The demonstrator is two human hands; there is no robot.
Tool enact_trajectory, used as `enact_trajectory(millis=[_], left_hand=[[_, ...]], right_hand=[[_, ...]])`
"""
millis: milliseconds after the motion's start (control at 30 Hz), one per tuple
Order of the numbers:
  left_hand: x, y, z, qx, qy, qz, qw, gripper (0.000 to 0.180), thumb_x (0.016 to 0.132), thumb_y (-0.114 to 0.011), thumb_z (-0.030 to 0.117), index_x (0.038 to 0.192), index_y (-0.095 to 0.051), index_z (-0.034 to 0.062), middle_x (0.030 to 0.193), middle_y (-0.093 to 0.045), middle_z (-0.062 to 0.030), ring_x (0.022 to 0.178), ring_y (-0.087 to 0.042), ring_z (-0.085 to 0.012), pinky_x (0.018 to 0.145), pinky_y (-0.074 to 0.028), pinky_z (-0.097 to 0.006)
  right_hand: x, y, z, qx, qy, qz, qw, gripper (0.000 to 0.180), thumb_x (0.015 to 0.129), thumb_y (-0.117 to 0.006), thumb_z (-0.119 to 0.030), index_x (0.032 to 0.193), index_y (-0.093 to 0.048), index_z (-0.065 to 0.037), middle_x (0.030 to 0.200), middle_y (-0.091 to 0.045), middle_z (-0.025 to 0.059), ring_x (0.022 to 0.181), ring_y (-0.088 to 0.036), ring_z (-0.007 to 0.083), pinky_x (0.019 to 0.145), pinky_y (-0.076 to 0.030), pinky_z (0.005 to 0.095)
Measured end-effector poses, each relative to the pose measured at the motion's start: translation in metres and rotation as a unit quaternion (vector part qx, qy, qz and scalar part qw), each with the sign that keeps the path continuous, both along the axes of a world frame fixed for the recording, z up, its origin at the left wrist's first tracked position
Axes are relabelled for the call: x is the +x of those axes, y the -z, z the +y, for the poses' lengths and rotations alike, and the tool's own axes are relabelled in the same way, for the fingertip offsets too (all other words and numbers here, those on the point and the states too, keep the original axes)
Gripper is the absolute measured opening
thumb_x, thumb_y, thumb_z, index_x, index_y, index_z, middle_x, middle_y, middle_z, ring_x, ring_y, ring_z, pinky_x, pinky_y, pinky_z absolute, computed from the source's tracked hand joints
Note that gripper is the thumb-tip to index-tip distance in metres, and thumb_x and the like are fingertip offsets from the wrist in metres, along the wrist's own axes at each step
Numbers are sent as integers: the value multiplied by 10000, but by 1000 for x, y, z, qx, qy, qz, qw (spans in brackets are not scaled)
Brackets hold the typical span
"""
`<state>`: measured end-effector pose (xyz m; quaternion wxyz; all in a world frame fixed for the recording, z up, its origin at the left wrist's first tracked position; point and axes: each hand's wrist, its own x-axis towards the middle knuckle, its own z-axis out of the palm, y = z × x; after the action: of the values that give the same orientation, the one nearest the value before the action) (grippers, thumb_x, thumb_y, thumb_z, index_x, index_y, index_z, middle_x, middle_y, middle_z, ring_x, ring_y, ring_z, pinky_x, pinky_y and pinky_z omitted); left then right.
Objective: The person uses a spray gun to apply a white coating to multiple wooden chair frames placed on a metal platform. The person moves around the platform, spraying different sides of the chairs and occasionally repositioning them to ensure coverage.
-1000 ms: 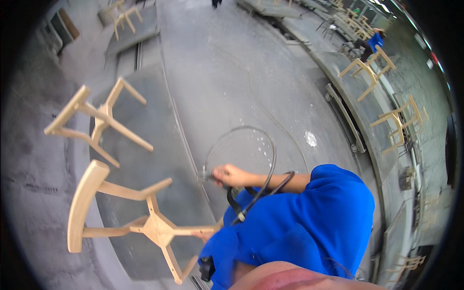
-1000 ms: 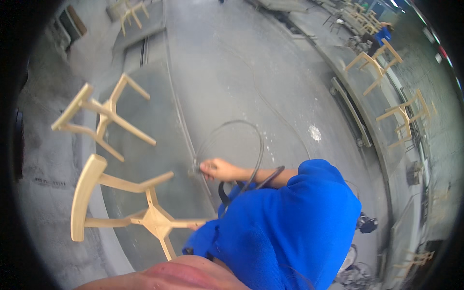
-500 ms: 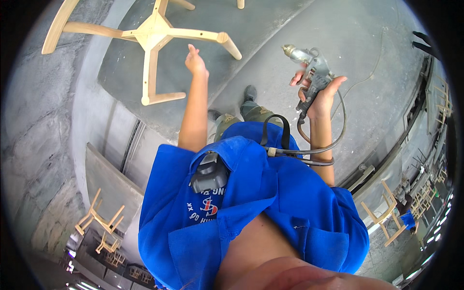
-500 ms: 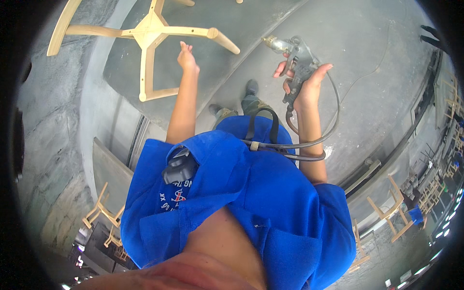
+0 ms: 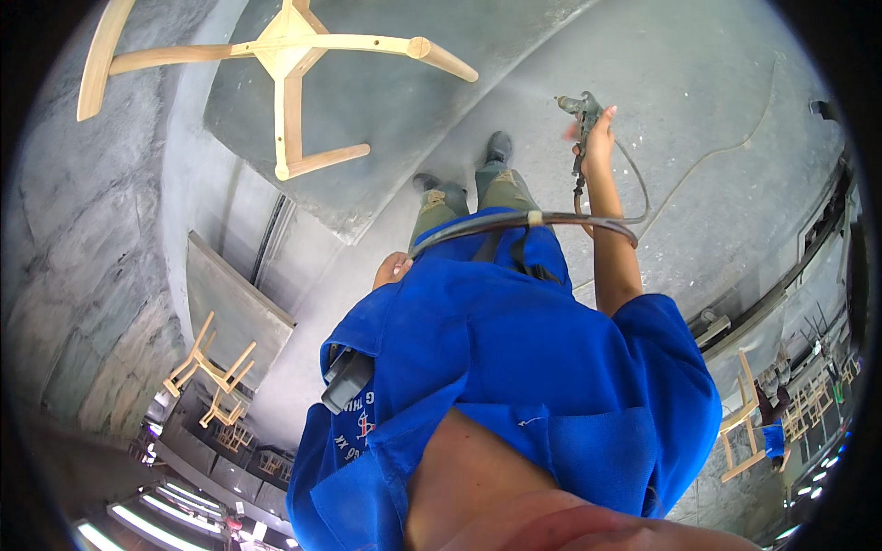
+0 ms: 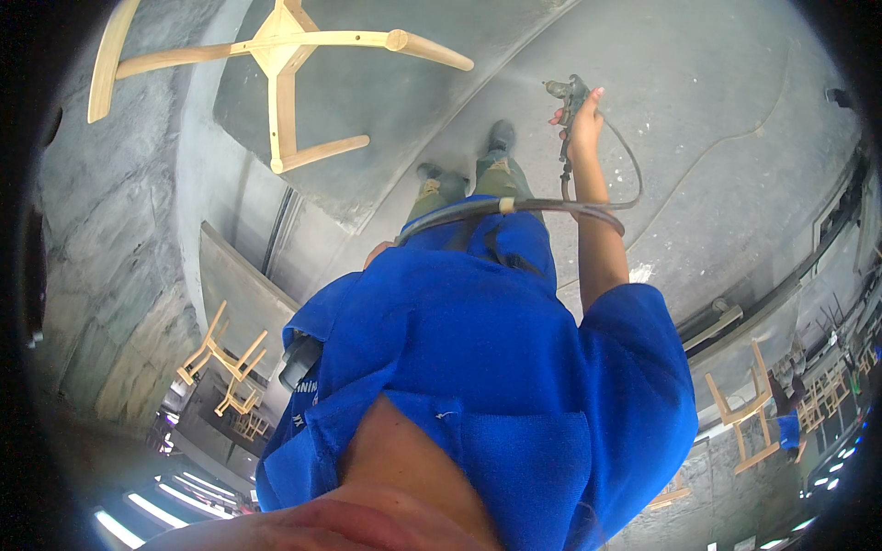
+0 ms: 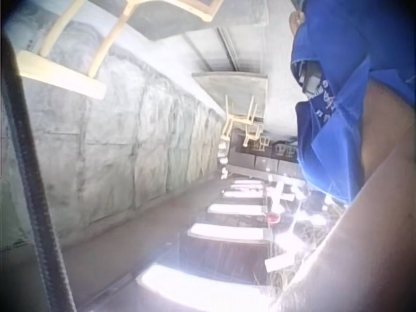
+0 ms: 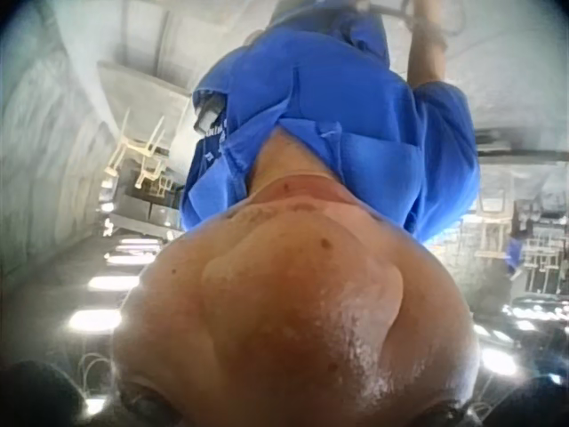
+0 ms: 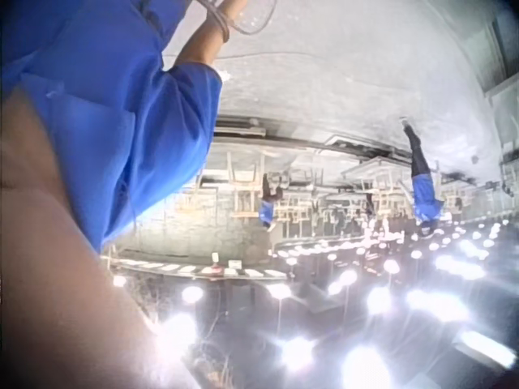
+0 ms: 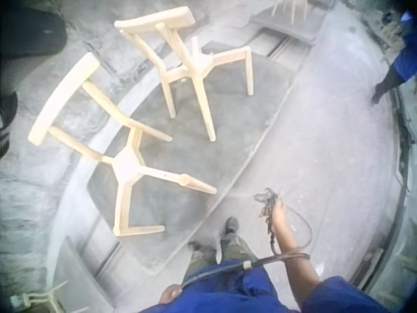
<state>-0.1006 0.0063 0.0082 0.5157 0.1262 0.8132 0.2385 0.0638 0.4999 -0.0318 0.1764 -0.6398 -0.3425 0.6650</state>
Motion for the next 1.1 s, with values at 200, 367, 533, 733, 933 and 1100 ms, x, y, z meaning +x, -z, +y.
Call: enact_trajectory(millis=[200,367,533,733,933,1100], left_hand=[[-13,-59,69,141,-123,-22,982,263,986,-644,261,882,-584,27,715,-512,29,715,-446,-88,630,-393,-280],[-14,-113,85,166,-116,15,979,281,961,-684,266,840,-582,33,679,-493,48,675,-416,-66,581,-366,-276],[-7,-125,63,135,-139,63,979,322,954,-700,329,838,-602,45,677,-523,47,676,-437,-54,576,-376,-269],[-22,-107,29,181,-160,82,967,330,975,-669,339,821,-602,55,696,-547,43,683,-457,-50,585,-391,-270],[-68,-105,7,257,-168,44,951,274,958,-683,251,799,-586,51,702,-541,47,697,-467,-56,600,-395,-277],[-111,-103,-29,285,-131,33,949,204,915,-709,157,797,-585,47,699,-522,51,701,-457,-56,617,-396,-276]], right_hand=[[-61,-24,23,35,-25,94,995,967,908,-175,-857,1084,-640,-27,715,-634,63,621,-638,176,441,-342,259],[-152,-49,40,16,6,387,922,1004,910,-111,-851,1092,-631,-12,695,-592,72,640,-631,209,458,-352,263],[-202,-17,40,18,41,221,974,911,940,-200,-817,1022,-619,-12,676,-615,66,595,-631,197,437,-351,273],[-198,-20,12,56,14,95,994,820,966,-291,-771,980,-616,-18,669,-617,61,533,-625,187,393,-336,287],[-218,-142,-42,61,1,272,960,901,950,-149,-806,980,-631,-46,647,-568,35,584,-584,172,413,-313,269],[-236,-217,-96,102,43,411,905,1010,894,-53,-861,1056,-601,-28,700,-547,59,614,-571,192,393,-307,240]])
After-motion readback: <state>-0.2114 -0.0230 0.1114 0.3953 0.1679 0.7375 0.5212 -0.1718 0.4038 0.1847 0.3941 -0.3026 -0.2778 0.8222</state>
